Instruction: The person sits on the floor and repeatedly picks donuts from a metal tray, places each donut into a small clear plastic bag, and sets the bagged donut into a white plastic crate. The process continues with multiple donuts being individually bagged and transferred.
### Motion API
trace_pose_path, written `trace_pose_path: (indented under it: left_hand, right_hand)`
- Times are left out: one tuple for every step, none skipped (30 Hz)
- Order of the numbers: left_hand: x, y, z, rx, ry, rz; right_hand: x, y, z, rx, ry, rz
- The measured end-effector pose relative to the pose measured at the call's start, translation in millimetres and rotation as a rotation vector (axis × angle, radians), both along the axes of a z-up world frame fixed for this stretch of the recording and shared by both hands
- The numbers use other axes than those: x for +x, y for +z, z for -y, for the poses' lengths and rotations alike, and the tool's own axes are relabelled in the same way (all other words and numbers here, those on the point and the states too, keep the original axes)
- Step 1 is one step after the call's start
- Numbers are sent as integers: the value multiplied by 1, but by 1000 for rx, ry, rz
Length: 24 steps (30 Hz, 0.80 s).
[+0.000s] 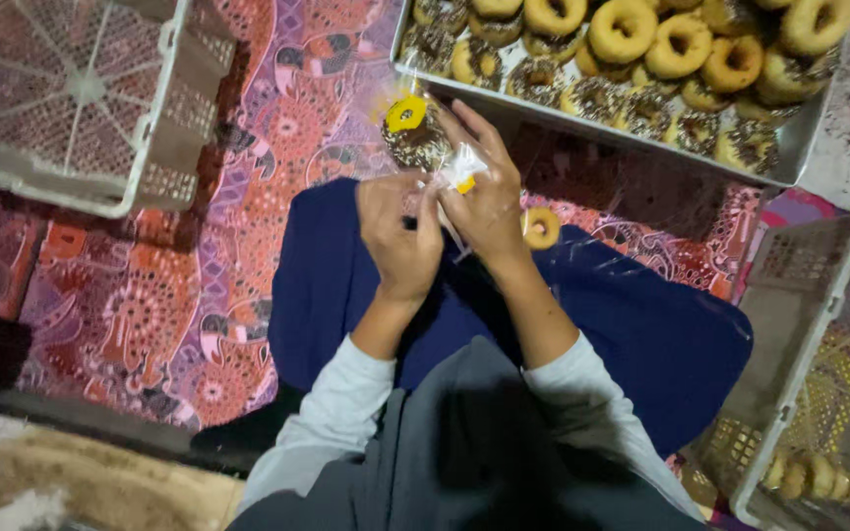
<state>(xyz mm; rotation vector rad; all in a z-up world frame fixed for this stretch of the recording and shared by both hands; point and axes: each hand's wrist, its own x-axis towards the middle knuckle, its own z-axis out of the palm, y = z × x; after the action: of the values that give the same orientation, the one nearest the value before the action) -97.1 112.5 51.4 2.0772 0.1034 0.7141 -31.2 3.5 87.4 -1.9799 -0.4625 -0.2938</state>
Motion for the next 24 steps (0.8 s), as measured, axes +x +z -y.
trace_pose_path:
  left_hand:
    - [-6, 1, -4, 56, -117, -51]
    - [-8, 5, -10, 117, -194, -4]
    - [-9, 10, -14, 175, -272, 45]
    - [-12, 17, -20, 236, -306, 181]
    - [-13, 23, -25, 298, -338, 318]
    - [-16, 27, -32, 348, -336, 325]
    - [-18, 29, -42, 398, -335, 333]
    - [-21, 31, -50, 446, -330, 339]
    - [-26, 32, -57, 397, -318, 315]
    - [-34, 30, -62, 348, -305, 286]
    - [-42, 26, -66, 300, -291, 257]
    - [-51, 22, -67, 103, -220, 156]
    - [-61, 16, -67, -92, -147, 55]
    - [-67, 11, -69, -286, -68, -43]
    - [-72, 5, -70, -416, -45, -88]
    - [-73, -2, -72, -547, -23, -126]
    - [-74, -8, -75, -678, -1, -164]
    - [-74, -14, -76, -739, -22, -151]
    - [-73, -18, -76, -800, -43, -137]
    - [-73, -22, -76, -862, -72, -124]
    - [-73, -24, -76, -848, -45, -134]
    - [-71, -26, -74, -836, -20, -142]
    - [-70, -26, -72, -824, 6, -151]
    - [-74, -26, -70, -687, 14, -166]
  right_hand:
    - [-6, 0, -2, -28, 10, 27]
    - [-9, 2, -4, -56, 15, 67]
    - [-11, 4, -4, -11, 62, -12]
    - [-13, 6, -3, 32, 109, -90]
    - [-11, 7, -2, 74, 157, -168]
    - [-13, 7, -1, 130, 237, -216]
    - [-17, 6, 0, 188, 318, -264]
    - [-19, 5, 0, 243, 400, -314]
    - [-22, 5, -1, 115, 377, -359]
    - [-27, 5, -2, -10, 357, -406]
    - [-33, 5, -5, -136, 340, -452]
    - [-41, 6, -8, -198, 316, -362]
    - [-49, 8, -12, -259, 293, -270]
    - [-56, 11, -15, -317, 272, -175]
    - [-63, 14, -19, -266, 302, -108]
    - [-67, 16, -24, -216, 331, -38]
    - [-70, 17, -28, -165, 360, 32]
    - [-72, 17, -31, -273, 377, 18]
    - [-74, 16, -33, -382, 394, 5]
    - [-74, 14, -34, -493, 403, -7]
    - [-75, 12, -34, -412, 369, 32]
    - [-73, 10, -34, -334, 333, 71]
    - [-72, 8, -33, -256, 298, 110]
    - [-73, 6, -33, -217, 342, 159]
